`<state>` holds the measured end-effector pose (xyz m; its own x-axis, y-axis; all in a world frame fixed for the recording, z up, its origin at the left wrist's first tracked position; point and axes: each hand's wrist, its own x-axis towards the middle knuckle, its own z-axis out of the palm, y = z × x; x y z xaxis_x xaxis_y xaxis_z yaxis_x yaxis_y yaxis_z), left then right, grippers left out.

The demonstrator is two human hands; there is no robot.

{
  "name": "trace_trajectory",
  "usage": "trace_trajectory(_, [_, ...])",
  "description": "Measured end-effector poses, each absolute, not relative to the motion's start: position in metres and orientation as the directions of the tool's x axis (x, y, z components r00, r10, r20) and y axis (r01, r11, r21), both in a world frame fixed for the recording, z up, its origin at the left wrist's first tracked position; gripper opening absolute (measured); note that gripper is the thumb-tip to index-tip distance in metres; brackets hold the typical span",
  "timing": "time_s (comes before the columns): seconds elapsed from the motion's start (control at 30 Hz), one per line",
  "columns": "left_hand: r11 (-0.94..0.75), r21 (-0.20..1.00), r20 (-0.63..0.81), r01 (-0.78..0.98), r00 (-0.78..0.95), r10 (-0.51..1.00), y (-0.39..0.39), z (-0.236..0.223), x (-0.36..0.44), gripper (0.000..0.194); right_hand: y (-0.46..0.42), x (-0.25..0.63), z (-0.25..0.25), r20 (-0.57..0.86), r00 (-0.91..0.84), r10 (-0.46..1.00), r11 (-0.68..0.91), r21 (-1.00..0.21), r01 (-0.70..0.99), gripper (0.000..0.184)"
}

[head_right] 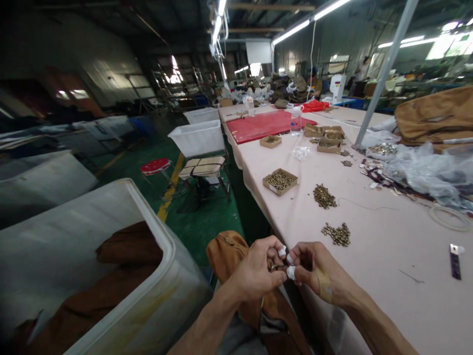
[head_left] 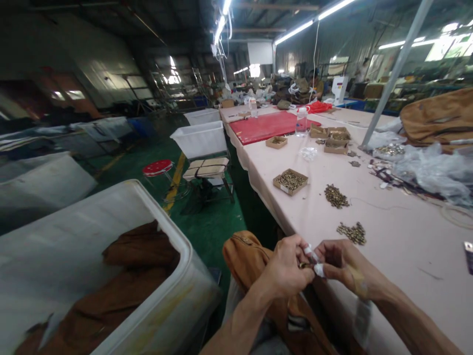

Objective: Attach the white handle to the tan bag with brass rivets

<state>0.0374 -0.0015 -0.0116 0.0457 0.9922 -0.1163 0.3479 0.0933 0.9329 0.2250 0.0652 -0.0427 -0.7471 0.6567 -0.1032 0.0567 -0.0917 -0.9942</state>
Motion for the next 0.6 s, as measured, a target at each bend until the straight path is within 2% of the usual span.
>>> trace_trajectory(0.1, [0.102, 0.948, -0.128, 0.303, 0.065, 0.990, 0.003, -0.017, 0.037, 0.033, 0.066, 0.228, -0.046, -0.106, -0.720, 0.685, -0.036, -0.993, 0.112, 0.011])
trace_trajectory(0.17, [0.112, 0.961, -0.137, 0.251, 0.081, 0.987, 0.005, -0.021, 0.035, 0.034, 0.068, 0.229, -0.049, -0.118, -0.715, 0.689, -0.065, -0.993, 0.101, 0.014])
trace_trajectory(0.33, [0.164, 0.977, -0.177, 0.137, 0.090, 0.980, 0.010, -0.028, 0.032, 0.041, 0.079, 0.234, -0.047, -0.138, -0.821, 0.554, -0.188, -0.982, 0.038, 0.029])
trace_trajectory(0.47, [0.176, 0.978, -0.186, 0.112, 0.090, 0.978, 0.012, -0.030, 0.027, 0.039, 0.087, 0.243, -0.037, -0.118, -0.842, 0.527, -0.144, -0.988, 0.048, 0.036])
trace_trajectory(0.6, [0.170, 0.975, -0.192, 0.145, 0.159, 0.968, 0.012, -0.026, 0.021, 0.048, 0.092, 0.256, -0.030, -0.158, -0.849, 0.505, -0.065, -0.987, 0.146, 0.046])
